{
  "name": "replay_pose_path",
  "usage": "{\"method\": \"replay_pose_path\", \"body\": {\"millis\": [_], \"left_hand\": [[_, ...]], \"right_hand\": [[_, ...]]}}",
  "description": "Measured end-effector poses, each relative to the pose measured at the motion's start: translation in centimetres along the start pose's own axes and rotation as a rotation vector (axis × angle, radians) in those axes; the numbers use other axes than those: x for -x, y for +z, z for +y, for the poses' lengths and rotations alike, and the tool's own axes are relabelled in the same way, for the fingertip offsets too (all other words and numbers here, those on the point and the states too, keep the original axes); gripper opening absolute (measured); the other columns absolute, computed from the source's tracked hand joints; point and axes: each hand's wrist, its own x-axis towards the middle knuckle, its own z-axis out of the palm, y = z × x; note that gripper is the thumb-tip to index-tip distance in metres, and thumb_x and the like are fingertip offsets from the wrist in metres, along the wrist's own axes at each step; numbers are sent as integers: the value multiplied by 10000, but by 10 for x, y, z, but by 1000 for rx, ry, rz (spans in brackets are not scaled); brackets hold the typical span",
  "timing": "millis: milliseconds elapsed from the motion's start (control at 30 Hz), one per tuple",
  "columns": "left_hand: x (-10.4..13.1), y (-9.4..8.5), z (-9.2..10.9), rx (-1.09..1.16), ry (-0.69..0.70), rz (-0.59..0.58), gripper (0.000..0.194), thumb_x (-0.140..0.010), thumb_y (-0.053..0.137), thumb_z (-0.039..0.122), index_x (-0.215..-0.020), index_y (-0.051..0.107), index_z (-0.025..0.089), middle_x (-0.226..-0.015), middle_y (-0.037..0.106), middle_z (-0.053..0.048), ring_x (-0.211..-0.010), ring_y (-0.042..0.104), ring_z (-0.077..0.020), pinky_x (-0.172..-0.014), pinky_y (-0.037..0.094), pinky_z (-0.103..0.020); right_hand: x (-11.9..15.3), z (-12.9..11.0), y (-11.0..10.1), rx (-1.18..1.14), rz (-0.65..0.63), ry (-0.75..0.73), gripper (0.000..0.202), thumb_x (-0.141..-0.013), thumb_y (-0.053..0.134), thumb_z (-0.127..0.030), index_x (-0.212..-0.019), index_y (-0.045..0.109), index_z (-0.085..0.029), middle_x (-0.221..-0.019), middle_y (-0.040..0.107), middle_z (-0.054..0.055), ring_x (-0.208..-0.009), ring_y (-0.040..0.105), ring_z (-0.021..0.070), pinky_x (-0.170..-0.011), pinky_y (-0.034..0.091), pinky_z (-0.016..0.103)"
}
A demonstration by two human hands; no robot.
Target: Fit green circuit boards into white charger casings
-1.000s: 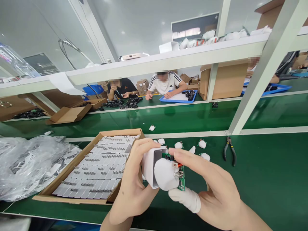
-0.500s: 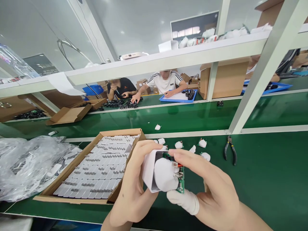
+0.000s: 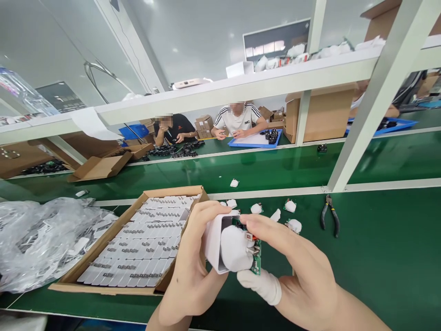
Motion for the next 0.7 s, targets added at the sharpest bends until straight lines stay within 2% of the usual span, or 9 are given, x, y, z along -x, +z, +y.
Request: {"method": "replay_pose_path", "body": {"millis": [167, 333, 467, 700], "left_hand": [[1, 0, 0, 4, 7, 14, 601, -723, 579, 90, -1299, 463, 222, -1216, 438, -100, -1128, 467, -248, -907, 440, -378], [4, 1, -1, -31, 95, 79, 590, -713, 586, 76, -1282, 473, 185, -1190, 442, -110, -1112, 468, -241, -887, 445, -366], [5, 2, -2, -41, 119, 85, 569, -708, 576, 59, -1261, 486, 163, -1211, 433, -122, -1135, 461, -237, -911, 447, -363], [4, 3, -2, -117, 140, 124, 561, -715, 569, 64, -1262, 491, 163, -1179, 451, -123, -1109, 477, -229, -877, 471, -347]], "right_hand": [[-3, -1, -4, 40, -39, -20, 639, -829, 771, -173, -1396, 537, -352, -1314, 650, 18, -1176, 640, 246, -1020, 549, 297], [-8, -5, -8, 53, -90, -128, 654, -844, 733, -123, -1416, 516, -353, -1308, 653, 24, -1150, 654, 236, -973, 569, 265], [-13, -9, -9, 64, -141, -187, 674, -868, 694, -110, -1455, 471, -354, -1316, 648, 16, -1147, 657, 213, -960, 567, 223], [-4, -3, -5, 34, -148, -89, 718, -857, 675, -82, -1468, 431, -370, -1407, 579, -1, -1263, 580, 217, -1048, 518, 266]]}}
